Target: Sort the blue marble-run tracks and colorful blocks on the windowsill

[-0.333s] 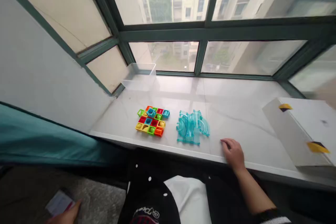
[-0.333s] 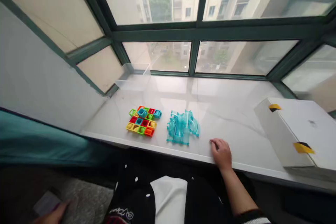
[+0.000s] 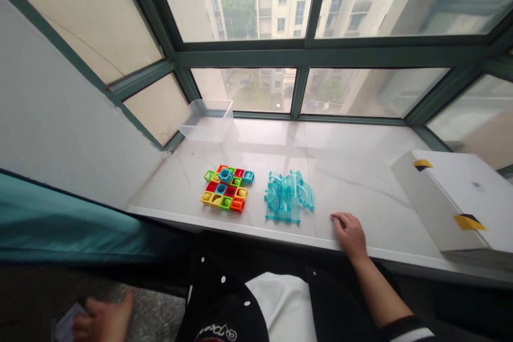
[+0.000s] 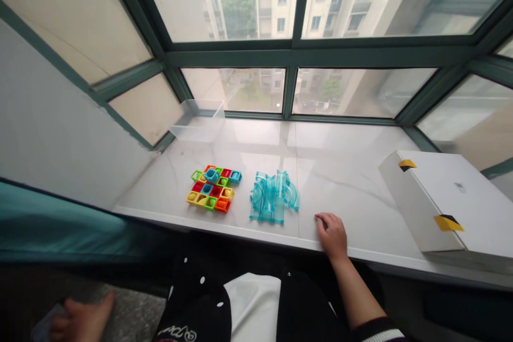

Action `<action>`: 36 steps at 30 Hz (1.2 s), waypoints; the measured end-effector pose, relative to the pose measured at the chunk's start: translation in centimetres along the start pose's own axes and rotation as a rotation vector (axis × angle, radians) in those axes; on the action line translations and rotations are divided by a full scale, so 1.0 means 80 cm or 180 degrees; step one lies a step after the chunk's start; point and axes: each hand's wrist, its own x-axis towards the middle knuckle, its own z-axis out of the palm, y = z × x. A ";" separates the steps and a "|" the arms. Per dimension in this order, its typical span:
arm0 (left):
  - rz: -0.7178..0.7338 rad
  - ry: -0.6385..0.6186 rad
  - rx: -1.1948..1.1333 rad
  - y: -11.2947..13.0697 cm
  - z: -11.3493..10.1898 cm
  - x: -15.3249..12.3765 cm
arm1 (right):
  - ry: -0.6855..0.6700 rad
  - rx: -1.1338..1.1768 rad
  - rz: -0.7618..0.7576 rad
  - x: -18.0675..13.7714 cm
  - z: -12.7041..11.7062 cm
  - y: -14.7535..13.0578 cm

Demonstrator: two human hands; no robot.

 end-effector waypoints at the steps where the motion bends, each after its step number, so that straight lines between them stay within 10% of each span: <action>1: 0.0021 0.0023 -0.0378 0.030 0.001 -0.002 | -0.0002 -0.0004 0.0016 0.000 0.000 -0.001; 7: 0.2105 0.0061 -0.2034 0.250 -0.031 -0.040 | -0.0023 0.0053 0.0108 0.001 -0.005 -0.014; 16: 0.3783 -0.1530 -0.3221 0.489 -0.043 -0.187 | 0.0055 0.0685 0.0631 0.026 0.000 -0.024; 25: 0.3582 -0.1932 -0.3118 0.531 0.016 -0.224 | -0.0590 0.1000 0.0197 0.121 0.057 -0.079; 36: 0.3595 -0.2167 -0.3239 0.521 0.033 -0.225 | -0.0871 0.0934 0.0035 0.126 0.099 -0.095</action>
